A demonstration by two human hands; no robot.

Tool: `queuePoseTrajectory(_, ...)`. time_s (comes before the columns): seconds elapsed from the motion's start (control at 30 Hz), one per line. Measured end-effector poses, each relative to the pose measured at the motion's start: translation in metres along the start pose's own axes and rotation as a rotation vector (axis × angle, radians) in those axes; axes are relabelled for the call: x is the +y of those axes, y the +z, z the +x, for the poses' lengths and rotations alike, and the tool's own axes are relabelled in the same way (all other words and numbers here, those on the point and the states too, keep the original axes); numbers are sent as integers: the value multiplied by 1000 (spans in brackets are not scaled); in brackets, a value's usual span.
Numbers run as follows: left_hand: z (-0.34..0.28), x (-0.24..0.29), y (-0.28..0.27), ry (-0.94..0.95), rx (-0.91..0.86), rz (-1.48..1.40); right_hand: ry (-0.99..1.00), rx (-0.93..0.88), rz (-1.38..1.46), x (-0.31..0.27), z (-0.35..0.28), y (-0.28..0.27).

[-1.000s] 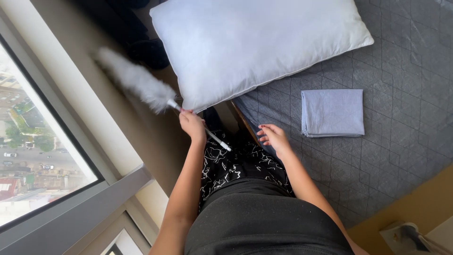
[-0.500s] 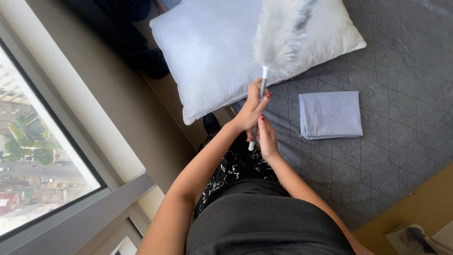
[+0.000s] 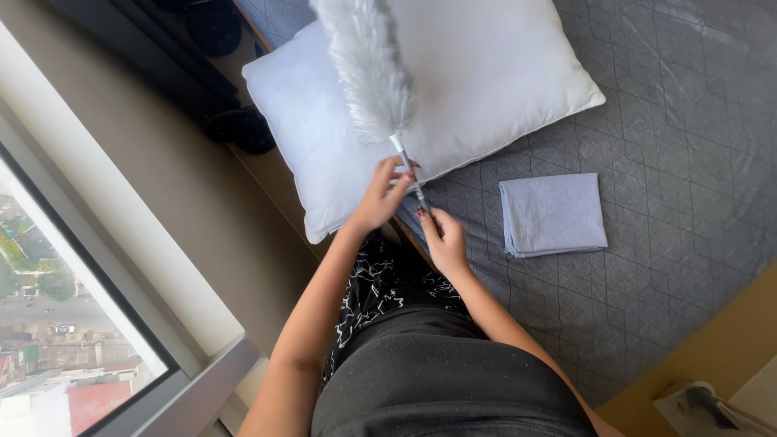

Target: Fold a grey pillowcase and then use a feather duster to clean a white pillow on a bed.

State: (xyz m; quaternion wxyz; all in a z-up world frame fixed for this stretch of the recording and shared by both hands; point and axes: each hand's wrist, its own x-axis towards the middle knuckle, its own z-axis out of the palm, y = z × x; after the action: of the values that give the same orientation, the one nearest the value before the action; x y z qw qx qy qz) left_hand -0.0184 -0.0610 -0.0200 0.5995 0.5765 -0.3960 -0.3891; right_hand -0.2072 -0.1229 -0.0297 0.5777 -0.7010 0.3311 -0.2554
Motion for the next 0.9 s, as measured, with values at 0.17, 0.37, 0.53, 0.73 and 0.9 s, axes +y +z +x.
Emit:
queuePoseTrajectory(0.17, 14, 3, -41, -152, 336, 157, 40, 99, -258, 18, 19, -17)
queuePoseTrajectory(0.37, 46, 4, -52, -57, 447, 551, 147, 454, -337, 100, 29, -83)
queuePoseTrajectory(0.53, 76, -16, -47, 58, 384, 852, 134, 602, -388, 69, 31, -64)
queuePoseTrajectory(0.73, 86, -50, -45, -148, 177, 982, 33, 370, -425, 41, 11, -39)
queuePoseTrajectory(0.9, 86, -71, -53, -248, 43, 1251, 163, 290, -425, 82, -5, -67)
